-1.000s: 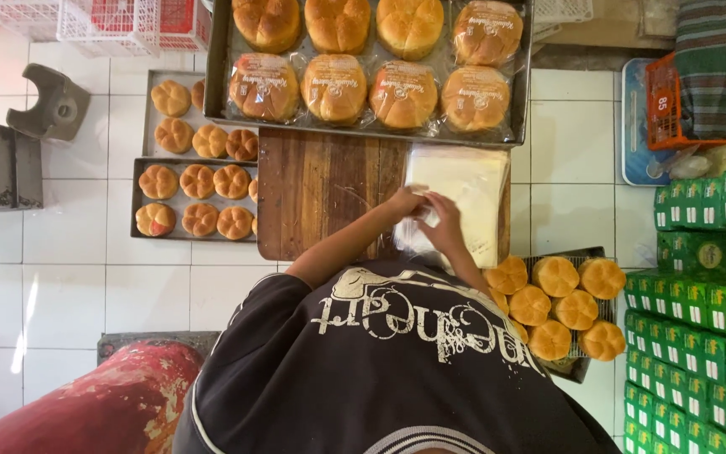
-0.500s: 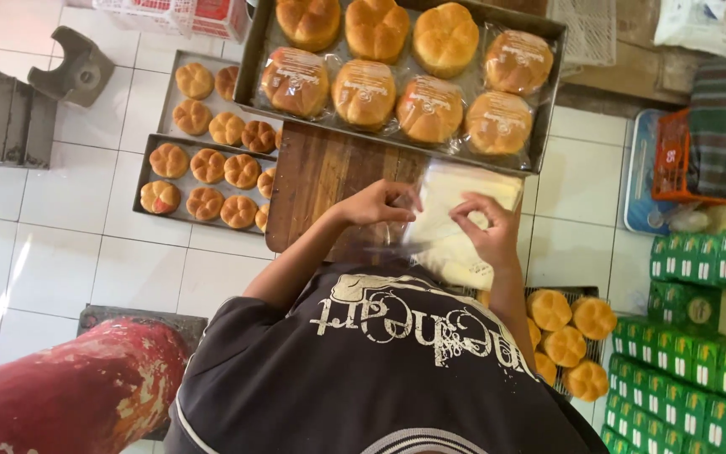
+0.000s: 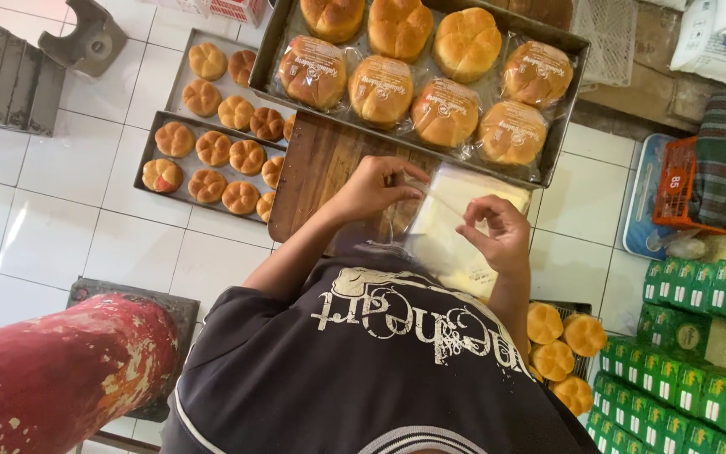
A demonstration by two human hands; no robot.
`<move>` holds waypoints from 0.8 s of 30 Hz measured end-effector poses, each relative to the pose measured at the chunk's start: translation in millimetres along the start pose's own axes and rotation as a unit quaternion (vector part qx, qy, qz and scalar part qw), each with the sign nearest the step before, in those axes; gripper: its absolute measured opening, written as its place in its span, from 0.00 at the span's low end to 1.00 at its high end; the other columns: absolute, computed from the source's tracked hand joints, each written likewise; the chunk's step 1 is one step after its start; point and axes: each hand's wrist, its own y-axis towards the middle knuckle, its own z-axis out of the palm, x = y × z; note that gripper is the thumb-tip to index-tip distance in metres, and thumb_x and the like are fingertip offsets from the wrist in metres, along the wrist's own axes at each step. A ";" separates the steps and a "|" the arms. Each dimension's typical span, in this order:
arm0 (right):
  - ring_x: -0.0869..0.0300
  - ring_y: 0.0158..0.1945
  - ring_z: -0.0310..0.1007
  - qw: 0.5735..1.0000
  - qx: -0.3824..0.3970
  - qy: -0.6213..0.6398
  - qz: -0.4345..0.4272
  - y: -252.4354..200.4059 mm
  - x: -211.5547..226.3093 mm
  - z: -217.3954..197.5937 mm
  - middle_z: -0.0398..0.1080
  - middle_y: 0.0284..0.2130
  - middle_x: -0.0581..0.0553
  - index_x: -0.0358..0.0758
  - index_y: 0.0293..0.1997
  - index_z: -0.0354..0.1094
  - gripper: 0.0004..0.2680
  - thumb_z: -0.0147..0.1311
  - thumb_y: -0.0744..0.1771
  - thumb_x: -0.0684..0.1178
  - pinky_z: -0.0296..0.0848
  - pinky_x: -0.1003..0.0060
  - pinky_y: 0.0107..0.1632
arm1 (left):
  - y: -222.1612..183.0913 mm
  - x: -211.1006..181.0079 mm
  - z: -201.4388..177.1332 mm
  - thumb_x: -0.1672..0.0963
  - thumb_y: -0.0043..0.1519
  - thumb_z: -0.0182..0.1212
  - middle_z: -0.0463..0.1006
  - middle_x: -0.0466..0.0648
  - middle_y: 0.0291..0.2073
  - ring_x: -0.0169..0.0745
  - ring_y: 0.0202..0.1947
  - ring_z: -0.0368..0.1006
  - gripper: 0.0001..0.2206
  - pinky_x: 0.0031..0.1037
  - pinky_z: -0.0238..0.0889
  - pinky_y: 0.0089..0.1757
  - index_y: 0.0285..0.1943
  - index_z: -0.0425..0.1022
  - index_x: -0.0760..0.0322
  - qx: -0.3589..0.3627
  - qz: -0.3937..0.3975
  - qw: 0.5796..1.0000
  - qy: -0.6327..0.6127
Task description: The person packages bread by picking up baked buns from a tray and placing them into individual plastic bags by hand.
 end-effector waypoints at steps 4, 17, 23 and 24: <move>0.62 0.39 0.75 0.996 0.027 0.022 0.081 3.5 15.0 -15.4 0.75 0.36 0.43 0.34 0.61 0.68 0.20 0.64 0.62 0.31 0.76 0.67 0.45 | 0.7 17.5 -13.2 0.59 0.60 0.71 0.86 0.47 0.35 0.24 0.28 0.73 0.08 0.20 0.67 0.32 0.47 0.84 0.65 -0.021 0.014 1.000 0.003; 0.62 0.31 0.75 0.967 -0.104 -0.013 0.234 37.3 -54.2 7.1 0.79 0.34 0.43 0.39 0.40 0.65 0.03 0.53 0.68 0.37 0.70 0.70 0.34 | -7.0 47.1 72.1 0.56 0.69 0.63 0.73 0.50 0.49 0.53 0.52 0.70 0.09 0.47 0.66 0.52 0.56 0.77 0.56 0.029 0.160 0.908 0.386; 0.61 0.37 0.76 0.896 -0.193 0.308 0.254 24.6 -107.2 21.0 0.76 0.37 0.45 0.41 0.43 0.68 0.04 0.47 0.71 0.41 0.73 0.68 0.40 | 2.0 36.7 80.1 0.58 0.56 0.66 0.73 0.58 0.57 0.63 0.59 0.67 0.18 0.48 0.64 0.56 0.57 0.75 0.62 -0.105 0.197 0.927 0.301; 0.60 0.39 0.75 0.860 -0.174 0.400 0.265 27.3 -110.2 24.3 0.76 0.39 0.45 0.40 0.45 0.69 0.05 0.46 0.73 0.43 0.72 0.67 0.42 | 4.3 45.3 79.1 0.59 0.57 0.67 0.73 0.58 0.57 0.62 0.61 0.68 0.18 0.48 0.64 0.57 0.57 0.74 0.62 -0.154 0.217 0.902 0.341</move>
